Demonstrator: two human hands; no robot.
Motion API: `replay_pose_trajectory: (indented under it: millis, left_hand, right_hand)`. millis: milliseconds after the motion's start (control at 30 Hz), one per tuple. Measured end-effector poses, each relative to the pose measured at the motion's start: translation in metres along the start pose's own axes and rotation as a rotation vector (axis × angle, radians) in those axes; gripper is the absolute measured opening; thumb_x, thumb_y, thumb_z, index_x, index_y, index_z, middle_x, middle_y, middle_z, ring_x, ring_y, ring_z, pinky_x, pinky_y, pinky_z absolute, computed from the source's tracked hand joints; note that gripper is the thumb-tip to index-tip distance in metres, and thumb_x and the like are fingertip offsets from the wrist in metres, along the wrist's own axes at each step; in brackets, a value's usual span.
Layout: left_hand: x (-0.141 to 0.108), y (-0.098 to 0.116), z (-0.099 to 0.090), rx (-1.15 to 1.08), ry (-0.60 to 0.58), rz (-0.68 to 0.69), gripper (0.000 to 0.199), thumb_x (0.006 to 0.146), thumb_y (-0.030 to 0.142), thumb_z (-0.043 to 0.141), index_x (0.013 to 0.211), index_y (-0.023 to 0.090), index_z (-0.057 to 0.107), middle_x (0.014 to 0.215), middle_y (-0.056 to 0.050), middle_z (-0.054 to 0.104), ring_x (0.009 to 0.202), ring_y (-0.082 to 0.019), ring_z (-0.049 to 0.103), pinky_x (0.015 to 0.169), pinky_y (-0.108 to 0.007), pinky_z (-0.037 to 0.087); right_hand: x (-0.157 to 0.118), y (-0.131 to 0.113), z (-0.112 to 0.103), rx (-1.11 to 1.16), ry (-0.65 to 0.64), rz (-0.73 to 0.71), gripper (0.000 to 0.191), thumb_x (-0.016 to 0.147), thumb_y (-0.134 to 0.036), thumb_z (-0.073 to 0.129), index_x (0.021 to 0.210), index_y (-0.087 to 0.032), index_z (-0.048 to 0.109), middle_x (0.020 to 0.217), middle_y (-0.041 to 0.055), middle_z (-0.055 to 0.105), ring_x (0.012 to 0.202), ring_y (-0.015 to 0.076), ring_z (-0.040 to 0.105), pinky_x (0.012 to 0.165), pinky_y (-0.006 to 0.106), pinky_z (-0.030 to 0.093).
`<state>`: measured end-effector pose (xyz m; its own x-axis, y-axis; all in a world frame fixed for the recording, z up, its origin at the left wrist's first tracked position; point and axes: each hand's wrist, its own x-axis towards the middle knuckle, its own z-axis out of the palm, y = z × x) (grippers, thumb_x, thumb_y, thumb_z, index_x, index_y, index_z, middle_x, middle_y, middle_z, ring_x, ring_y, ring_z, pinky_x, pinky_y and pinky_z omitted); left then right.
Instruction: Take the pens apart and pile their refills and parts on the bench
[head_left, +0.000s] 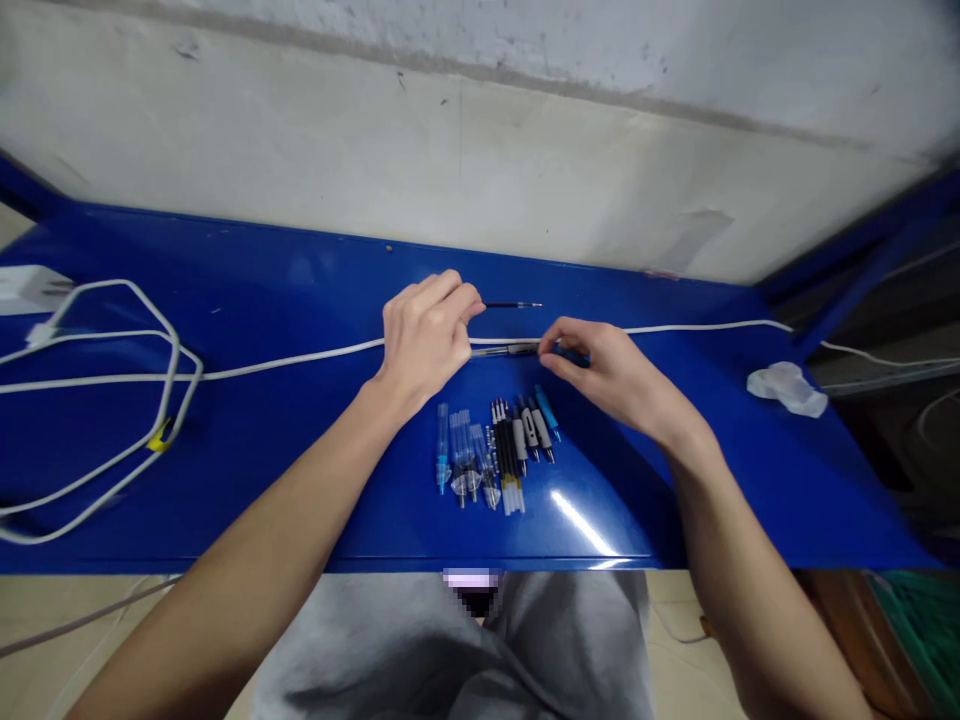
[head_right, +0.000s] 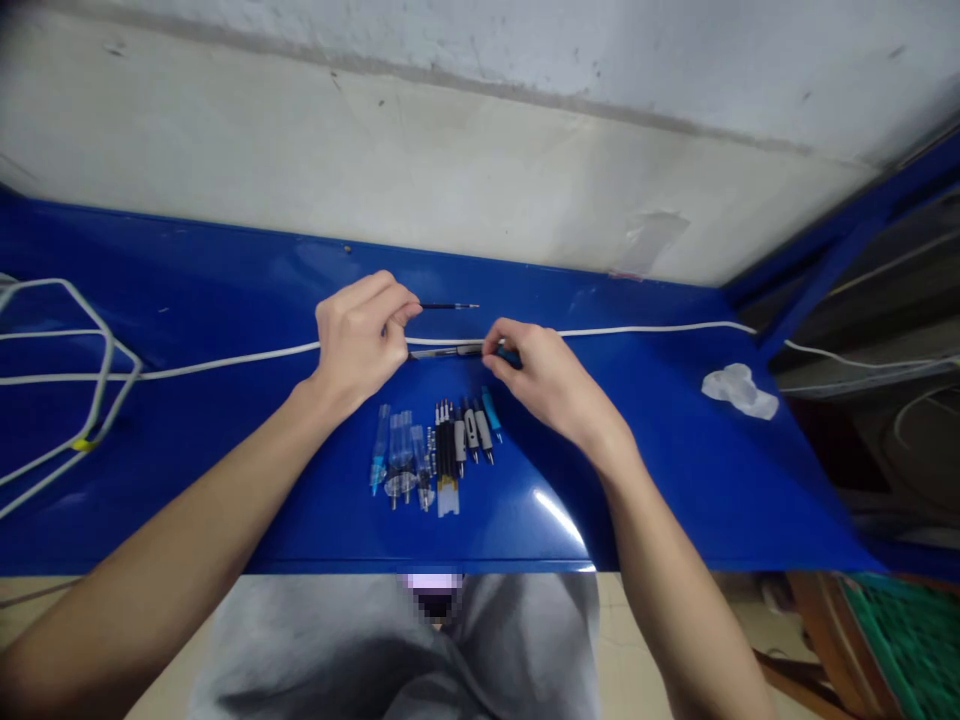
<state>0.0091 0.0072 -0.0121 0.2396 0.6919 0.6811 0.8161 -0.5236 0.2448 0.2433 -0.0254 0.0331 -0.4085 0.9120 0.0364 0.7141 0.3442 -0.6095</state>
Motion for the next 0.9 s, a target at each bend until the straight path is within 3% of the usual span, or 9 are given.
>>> replay_pose_trajectory:
  millis: [133, 267, 333, 400, 533, 633, 733, 800, 900]
  left_hand:
    - [0.001, 0.002, -0.001, 0.022, 0.025, 0.062, 0.028, 0.100, 0.014, 0.046, 0.079, 0.018, 0.065, 0.078, -0.005, 0.063, 0.072, -0.018, 0.058, 0.062, -0.034, 0.036]
    - [0.000, 0.005, -0.001, -0.050, 0.021, 0.121, 0.027, 0.100, 0.012, 0.047, 0.080, 0.017, 0.065, 0.077, -0.004, 0.063, 0.070, -0.017, 0.057, 0.061, -0.033, 0.038]
    - [0.000, 0.007, -0.001, -0.102, -0.004, 0.155, 0.026, 0.100, 0.011, 0.047, 0.082, 0.017, 0.065, 0.079, -0.004, 0.064, 0.071, -0.016, 0.058, 0.062, -0.031, 0.040]
    - [-0.001, 0.008, -0.001, -0.139, -0.031, 0.187, 0.027, 0.101, 0.012, 0.045, 0.084, 0.016, 0.066, 0.082, -0.005, 0.065, 0.074, -0.016, 0.059, 0.063, -0.030, 0.042]
    - [-0.001, 0.011, -0.001, -0.196, -0.054, 0.161, 0.029, 0.106, 0.020, 0.042, 0.098, 0.014, 0.069, 0.086, -0.006, 0.065, 0.075, -0.016, 0.060, 0.065, -0.029, 0.045]
    - [-0.001, 0.010, 0.001, -0.236, -0.037, 0.132, 0.031, 0.108, 0.022, 0.040, 0.120, 0.014, 0.067, 0.095, -0.008, 0.065, 0.083, -0.017, 0.063, 0.070, -0.029, 0.050]
    - [0.000, 0.005, 0.003, -0.237, 0.000, 0.105, 0.039, 0.108, 0.016, 0.034, 0.136, 0.016, 0.060, 0.102, -0.009, 0.063, 0.090, -0.017, 0.063, 0.076, -0.030, 0.054]
    - [0.000, 0.002, 0.004, -0.218, 0.005, 0.089, 0.041, 0.107, 0.014, 0.033, 0.138, 0.017, 0.059, 0.103, -0.009, 0.063, 0.092, -0.017, 0.063, 0.078, -0.030, 0.054]
    - [-0.001, -0.001, 0.004, -0.191, -0.028, 0.077, 0.040, 0.106, 0.015, 0.036, 0.136, 0.019, 0.062, 0.103, -0.009, 0.063, 0.092, -0.018, 0.063, 0.079, -0.031, 0.055]
  right_hand:
    - [-0.030, 0.006, 0.007, -0.205, 0.096, 0.174, 0.019, 0.094, -0.018, 0.057, 0.111, -0.021, 0.065, 0.088, 0.0044, 0.070, 0.067, 0.0161, 0.057, 0.064, 0.029, 0.037]
    - [-0.043, 0.001, 0.008, -0.171, 0.097, 0.191, 0.016, 0.097, -0.029, 0.060, 0.109, -0.021, 0.068, 0.093, 0.0068, 0.070, 0.072, 0.0174, 0.061, 0.065, 0.030, 0.042]
    - [-0.033, -0.004, 0.005, -0.036, 0.153, 0.152, 0.025, 0.094, -0.038, 0.067, 0.112, -0.021, 0.068, 0.089, 0.0060, 0.070, 0.070, 0.0171, 0.061, 0.063, 0.030, 0.045]
    - [-0.015, -0.007, 0.005, 0.275, 0.193, 0.106, 0.040, 0.090, -0.045, 0.073, 0.121, -0.021, 0.066, 0.087, 0.0039, 0.069, 0.068, 0.0159, 0.061, 0.059, 0.028, 0.047]
    - [0.025, -0.005, 0.014, 0.931, 0.225, 0.108, 0.036, 0.082, -0.048, 0.080, 0.099, -0.018, 0.068, 0.080, 0.0007, 0.066, 0.064, 0.0112, 0.060, 0.059, 0.025, 0.052]
    - [0.038, 0.007, 0.019, 1.002, 0.457, 0.119, 0.035, 0.082, -0.050, 0.080, 0.095, -0.020, 0.067, 0.074, -0.0027, 0.060, 0.059, 0.0082, 0.053, 0.056, 0.022, 0.048]
    - [0.033, 0.014, 0.019, 0.908, 0.656, 0.093, 0.036, 0.090, -0.056, 0.071, 0.086, -0.022, 0.062, 0.063, -0.0059, 0.047, 0.049, 0.0076, 0.037, 0.043, 0.022, 0.031]
    - [0.024, 0.010, 0.021, 0.877, 0.584, 0.079, 0.039, 0.093, -0.058, 0.066, 0.081, -0.022, 0.058, 0.058, -0.0070, 0.042, 0.045, 0.0077, 0.028, 0.041, 0.024, 0.023]
    - [0.012, -0.005, 0.030, 0.780, 0.300, 0.032, 0.041, 0.094, -0.058, 0.066, 0.079, -0.020, 0.061, 0.057, -0.0045, 0.048, 0.048, 0.0082, 0.034, 0.045, 0.025, 0.025]
